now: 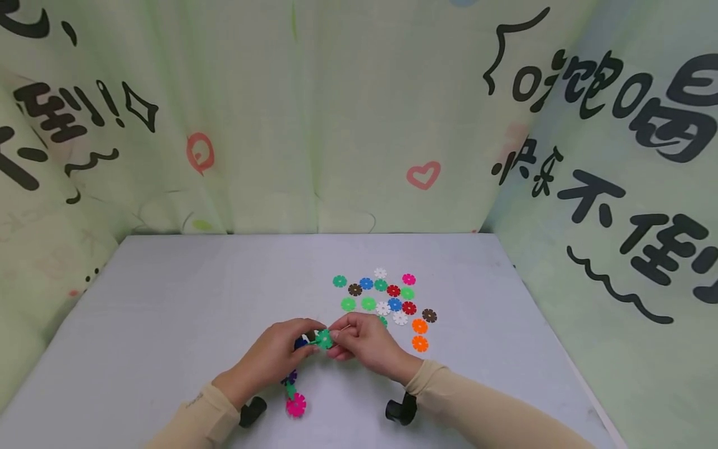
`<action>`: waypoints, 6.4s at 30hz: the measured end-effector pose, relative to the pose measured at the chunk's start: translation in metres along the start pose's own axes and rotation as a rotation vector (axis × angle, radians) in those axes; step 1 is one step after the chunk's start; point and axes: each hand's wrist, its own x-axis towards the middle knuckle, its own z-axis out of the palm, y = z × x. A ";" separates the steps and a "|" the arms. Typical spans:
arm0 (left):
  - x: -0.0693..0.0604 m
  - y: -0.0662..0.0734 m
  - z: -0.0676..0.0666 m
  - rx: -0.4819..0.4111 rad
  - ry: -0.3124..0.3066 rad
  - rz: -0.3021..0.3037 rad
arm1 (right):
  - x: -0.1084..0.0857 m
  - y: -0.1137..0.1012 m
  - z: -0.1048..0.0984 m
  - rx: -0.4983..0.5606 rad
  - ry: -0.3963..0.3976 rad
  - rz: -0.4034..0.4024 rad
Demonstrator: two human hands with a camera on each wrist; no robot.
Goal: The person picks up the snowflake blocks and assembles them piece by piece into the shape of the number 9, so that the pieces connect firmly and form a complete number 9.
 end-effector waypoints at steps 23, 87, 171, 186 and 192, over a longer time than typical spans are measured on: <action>-0.003 -0.004 -0.003 0.017 0.004 -0.036 | -0.050 0.036 -0.129 -0.866 0.026 -0.039; -0.002 -0.001 -0.004 -0.046 0.017 -0.048 | -0.010 -0.001 -0.021 -0.555 0.057 -0.399; -0.005 -0.009 0.000 0.087 0.007 0.072 | -0.035 0.047 -0.133 -0.924 0.236 0.033; -0.005 -0.006 -0.001 0.063 -0.018 0.060 | -0.030 0.047 -0.138 -0.960 0.185 0.122; -0.005 -0.005 -0.001 0.070 -0.005 0.054 | -0.028 0.048 -0.139 -0.903 0.189 0.185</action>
